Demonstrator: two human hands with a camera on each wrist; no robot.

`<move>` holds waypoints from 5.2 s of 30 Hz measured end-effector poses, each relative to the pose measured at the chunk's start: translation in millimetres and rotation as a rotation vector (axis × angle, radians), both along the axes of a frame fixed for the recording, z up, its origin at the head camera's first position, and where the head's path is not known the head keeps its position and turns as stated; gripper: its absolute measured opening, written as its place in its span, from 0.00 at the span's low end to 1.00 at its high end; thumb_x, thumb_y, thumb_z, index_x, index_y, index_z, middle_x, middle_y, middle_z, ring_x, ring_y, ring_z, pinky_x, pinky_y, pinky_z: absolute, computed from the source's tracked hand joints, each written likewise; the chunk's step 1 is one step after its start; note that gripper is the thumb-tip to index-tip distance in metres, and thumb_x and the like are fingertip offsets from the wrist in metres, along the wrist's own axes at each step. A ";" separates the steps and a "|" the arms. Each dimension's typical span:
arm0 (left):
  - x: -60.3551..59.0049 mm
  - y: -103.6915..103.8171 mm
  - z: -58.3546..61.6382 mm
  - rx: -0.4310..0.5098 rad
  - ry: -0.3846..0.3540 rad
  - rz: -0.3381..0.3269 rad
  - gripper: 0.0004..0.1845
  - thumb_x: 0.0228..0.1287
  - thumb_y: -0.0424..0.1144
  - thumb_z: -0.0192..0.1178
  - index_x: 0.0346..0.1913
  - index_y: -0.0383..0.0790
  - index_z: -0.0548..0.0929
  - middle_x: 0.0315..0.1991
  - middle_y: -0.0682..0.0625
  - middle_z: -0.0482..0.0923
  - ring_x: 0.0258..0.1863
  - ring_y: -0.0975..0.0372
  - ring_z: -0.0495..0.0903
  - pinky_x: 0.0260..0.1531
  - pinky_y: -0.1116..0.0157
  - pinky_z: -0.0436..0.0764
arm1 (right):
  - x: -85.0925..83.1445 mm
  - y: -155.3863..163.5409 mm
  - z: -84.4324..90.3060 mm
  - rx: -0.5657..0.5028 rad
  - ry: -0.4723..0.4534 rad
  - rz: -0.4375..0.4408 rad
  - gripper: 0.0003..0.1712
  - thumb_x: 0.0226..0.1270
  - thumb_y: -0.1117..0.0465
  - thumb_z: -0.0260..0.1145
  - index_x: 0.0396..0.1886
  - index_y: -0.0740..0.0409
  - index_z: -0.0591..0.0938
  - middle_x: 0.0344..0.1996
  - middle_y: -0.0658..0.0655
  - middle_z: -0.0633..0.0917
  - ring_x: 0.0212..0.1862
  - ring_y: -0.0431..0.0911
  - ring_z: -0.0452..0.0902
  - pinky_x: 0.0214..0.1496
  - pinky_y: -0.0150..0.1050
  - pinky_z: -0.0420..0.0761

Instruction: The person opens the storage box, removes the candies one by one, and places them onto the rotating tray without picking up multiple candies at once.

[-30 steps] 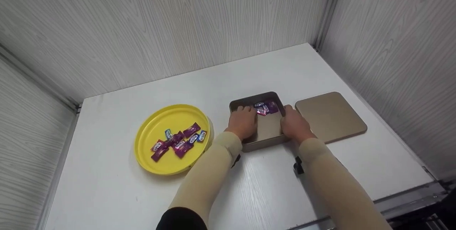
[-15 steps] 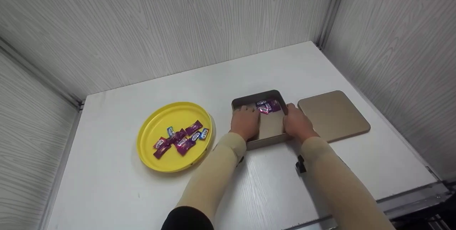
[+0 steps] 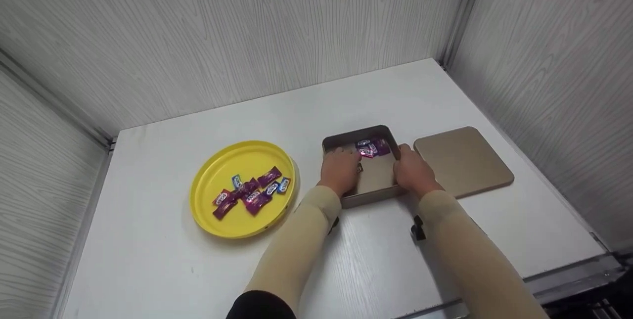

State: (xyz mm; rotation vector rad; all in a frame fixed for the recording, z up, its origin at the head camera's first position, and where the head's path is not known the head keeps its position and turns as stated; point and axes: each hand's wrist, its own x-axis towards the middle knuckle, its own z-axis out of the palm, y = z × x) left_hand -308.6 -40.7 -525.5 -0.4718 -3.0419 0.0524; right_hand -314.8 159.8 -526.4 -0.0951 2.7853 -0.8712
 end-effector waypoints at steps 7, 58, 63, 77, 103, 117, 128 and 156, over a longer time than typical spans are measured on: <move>-0.4 -2.9 -1.2 0.076 0.023 -0.013 0.08 0.71 0.43 0.59 0.45 0.50 0.88 0.42 0.53 0.85 0.44 0.56 0.80 0.45 0.56 0.79 | -0.2 -0.2 -0.8 0.009 -0.001 -0.006 0.26 0.75 0.62 0.44 0.68 0.66 0.65 0.53 0.67 0.79 0.52 0.60 0.75 0.58 0.61 0.73; 83.2 -177.6 35.8 0.455 -0.307 0.373 0.15 0.75 0.38 0.55 0.61 0.43 0.79 0.50 0.49 0.79 0.53 0.54 0.76 0.63 0.50 0.72 | -0.3 21.5 3.0 -0.004 0.035 0.010 0.25 0.73 0.62 0.43 0.64 0.71 0.65 0.53 0.71 0.78 0.52 0.62 0.74 0.61 0.62 0.71; 83.4 -183.6 34.7 0.425 -0.314 0.400 0.22 0.75 0.39 0.55 0.69 0.43 0.75 0.57 0.46 0.77 0.59 0.51 0.74 0.66 0.46 0.68 | 1.0 20.3 2.8 -0.011 0.030 0.000 0.27 0.73 0.62 0.43 0.67 0.71 0.64 0.56 0.71 0.77 0.55 0.62 0.74 0.63 0.63 0.70; 76.1 -175.2 44.2 0.262 -0.185 0.323 0.21 0.74 0.38 0.55 0.66 0.40 0.75 0.50 0.44 0.73 0.46 0.52 0.76 0.53 0.49 0.78 | 1.5 23.8 7.3 -0.024 -0.005 0.011 0.28 0.76 0.62 0.41 0.71 0.71 0.60 0.59 0.72 0.75 0.59 0.63 0.72 0.66 0.62 0.67; 18.4 -24.5 70.4 0.176 -0.202 -0.077 0.21 0.72 0.44 0.59 0.65 0.45 0.78 0.52 0.50 0.77 0.53 0.57 0.76 0.54 0.58 0.79 | -0.6 13.3 4.5 -0.033 0.025 -0.034 0.28 0.73 0.62 0.43 0.70 0.68 0.63 0.57 0.69 0.78 0.56 0.61 0.74 0.62 0.61 0.71; 0.5 -4.0 28.7 0.035 -0.268 -0.127 0.26 0.77 0.43 0.50 0.75 0.46 0.68 0.73 0.46 0.66 0.71 0.53 0.66 0.70 0.57 0.64 | 1.2 -11.5 0.1 -0.040 0.050 -0.021 0.25 0.72 0.62 0.45 0.66 0.67 0.68 0.52 0.68 0.80 0.54 0.61 0.76 0.59 0.61 0.73; -5.1 -3.2 19.9 0.034 -0.342 -0.057 0.38 0.70 0.45 0.56 0.80 0.50 0.58 0.79 0.46 0.56 0.76 0.50 0.59 0.72 0.55 0.59 | 2.1 -17.4 2.3 -0.058 0.030 -0.007 0.26 0.74 0.61 0.44 0.67 0.68 0.66 0.53 0.68 0.79 0.54 0.60 0.76 0.59 0.61 0.73; 11.1 -10.5 28.2 0.029 -0.255 -0.129 0.07 0.74 0.39 0.57 0.43 0.42 0.84 0.38 0.49 0.84 0.38 0.58 0.81 0.43 0.58 0.81 | -3.1 -15.9 1.7 -0.041 0.014 -0.016 0.26 0.75 0.62 0.43 0.68 0.69 0.66 0.56 0.69 0.78 0.55 0.61 0.74 0.62 0.61 0.71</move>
